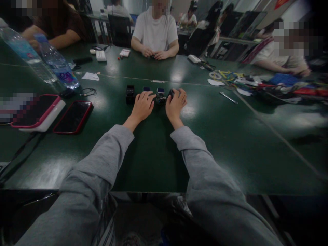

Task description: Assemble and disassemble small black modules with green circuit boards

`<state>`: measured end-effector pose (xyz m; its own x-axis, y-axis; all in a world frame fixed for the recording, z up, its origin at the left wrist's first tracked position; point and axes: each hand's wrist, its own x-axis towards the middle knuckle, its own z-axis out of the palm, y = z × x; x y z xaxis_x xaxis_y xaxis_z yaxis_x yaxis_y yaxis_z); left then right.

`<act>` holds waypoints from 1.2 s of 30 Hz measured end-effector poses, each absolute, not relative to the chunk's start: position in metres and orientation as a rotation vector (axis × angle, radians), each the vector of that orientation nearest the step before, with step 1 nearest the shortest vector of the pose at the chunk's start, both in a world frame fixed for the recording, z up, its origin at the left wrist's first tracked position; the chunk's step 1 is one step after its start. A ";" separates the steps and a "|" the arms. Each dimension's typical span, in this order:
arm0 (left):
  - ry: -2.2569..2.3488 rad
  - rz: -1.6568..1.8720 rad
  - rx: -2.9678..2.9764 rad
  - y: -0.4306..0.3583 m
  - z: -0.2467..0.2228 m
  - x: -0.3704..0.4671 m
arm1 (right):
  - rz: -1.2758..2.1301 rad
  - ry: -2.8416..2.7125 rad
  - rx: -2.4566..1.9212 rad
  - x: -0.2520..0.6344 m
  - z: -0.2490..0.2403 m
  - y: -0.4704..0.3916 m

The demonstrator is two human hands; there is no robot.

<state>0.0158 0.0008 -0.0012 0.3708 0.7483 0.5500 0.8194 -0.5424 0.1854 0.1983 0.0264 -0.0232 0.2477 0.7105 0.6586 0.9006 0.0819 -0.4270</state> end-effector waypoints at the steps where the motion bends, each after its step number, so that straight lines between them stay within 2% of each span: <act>1: -1.383 -0.892 -2.538 0.002 -0.002 0.015 | -0.296 -1.541 -1.649 0.197 -0.022 0.025; 11: -1.170 -0.984 -2.520 0.007 -0.006 0.012 | -0.279 -1.677 -1.560 0.195 -0.016 0.020; 23: -1.459 -0.676 -2.607 0.000 -0.001 0.016 | -0.088 -2.094 -1.510 0.189 -0.013 0.013; 36: -1.505 -0.593 -2.613 0.000 0.000 0.018 | -0.079 -2.096 -1.493 0.191 -0.018 0.018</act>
<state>0.0178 -0.0004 0.0001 0.4463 0.8187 0.3613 0.8452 -0.5183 0.1304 0.1910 0.0185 -0.0180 -0.2233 0.8540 0.4699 0.8869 0.3780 -0.2655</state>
